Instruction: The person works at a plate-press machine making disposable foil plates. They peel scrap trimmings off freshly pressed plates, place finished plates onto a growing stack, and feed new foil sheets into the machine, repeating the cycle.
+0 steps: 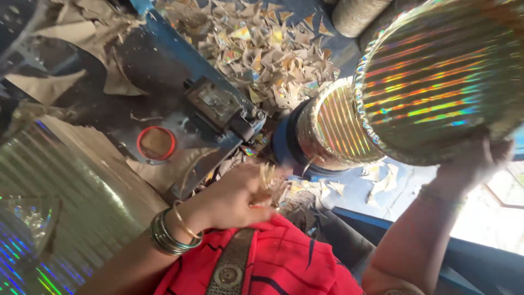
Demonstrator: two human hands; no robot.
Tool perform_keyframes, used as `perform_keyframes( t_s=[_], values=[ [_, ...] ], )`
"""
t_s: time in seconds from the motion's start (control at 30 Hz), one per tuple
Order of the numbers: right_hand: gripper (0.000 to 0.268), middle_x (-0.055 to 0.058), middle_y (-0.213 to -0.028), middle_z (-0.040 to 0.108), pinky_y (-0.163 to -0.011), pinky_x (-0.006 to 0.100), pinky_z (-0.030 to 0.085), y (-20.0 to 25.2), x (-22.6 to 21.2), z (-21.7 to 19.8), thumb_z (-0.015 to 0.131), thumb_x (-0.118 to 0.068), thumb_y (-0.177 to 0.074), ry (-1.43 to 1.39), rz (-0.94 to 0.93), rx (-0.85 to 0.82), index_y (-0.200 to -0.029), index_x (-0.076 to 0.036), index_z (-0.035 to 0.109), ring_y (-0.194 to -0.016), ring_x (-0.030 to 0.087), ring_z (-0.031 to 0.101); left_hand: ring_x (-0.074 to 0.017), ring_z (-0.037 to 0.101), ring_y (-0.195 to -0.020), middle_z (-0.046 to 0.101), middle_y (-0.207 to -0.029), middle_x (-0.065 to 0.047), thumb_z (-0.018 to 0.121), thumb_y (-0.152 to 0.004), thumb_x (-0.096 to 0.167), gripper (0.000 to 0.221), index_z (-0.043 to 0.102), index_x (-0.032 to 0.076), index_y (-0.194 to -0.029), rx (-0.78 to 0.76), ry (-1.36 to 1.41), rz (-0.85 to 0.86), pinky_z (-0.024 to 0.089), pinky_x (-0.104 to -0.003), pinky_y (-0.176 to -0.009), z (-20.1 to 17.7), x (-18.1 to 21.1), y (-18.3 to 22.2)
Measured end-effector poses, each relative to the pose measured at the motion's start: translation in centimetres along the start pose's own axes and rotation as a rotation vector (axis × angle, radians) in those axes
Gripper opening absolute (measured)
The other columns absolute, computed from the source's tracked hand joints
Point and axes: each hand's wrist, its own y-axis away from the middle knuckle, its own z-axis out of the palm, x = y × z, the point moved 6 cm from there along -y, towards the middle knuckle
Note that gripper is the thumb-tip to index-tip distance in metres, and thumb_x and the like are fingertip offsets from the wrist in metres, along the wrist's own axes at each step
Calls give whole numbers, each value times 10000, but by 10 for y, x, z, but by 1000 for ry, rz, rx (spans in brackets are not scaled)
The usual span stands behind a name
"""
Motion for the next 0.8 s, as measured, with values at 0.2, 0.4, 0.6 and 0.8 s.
perform_keyframes(
  t_s=[0.2,0.4,0.6,0.8],
  values=[
    [995,409,-1275,496,-961,558,440,4,232,-154,937,-384,-801,1456,-28,-110,-1453,88,352,-1118,493,514,-401,417,-1427,455,-1522,-232,772,-860,399,812,413,65,-1507,341,-281,376,220,-561,-1195,7,16,12],
    [513,125,-1318,561,-1063,536,396,160,144,51,729,-418,-921,1437,-344,-685,-1304,-112,576,-1239,361,516,-311,511,-1379,558,-1480,-147,724,-907,299,537,583,111,-1390,450,-254,296,269,-528,-1170,-30,13,64],
    [396,116,-1309,564,-1053,535,398,179,176,65,637,-345,-976,1490,-370,-768,-1314,-140,617,-1230,342,527,-326,633,-1249,660,-1344,-106,709,-842,173,466,637,82,-1294,797,-414,63,415,-489,-1104,-83,-3,151],
    [201,123,-1213,673,-924,459,514,225,60,182,659,-106,-988,907,-400,-978,-1184,-131,696,-1095,351,645,-278,644,-1185,687,-1233,-172,700,-1128,18,136,674,-4,-1260,1280,-563,-221,509,-377,-1050,-132,-155,311]
  ],
)
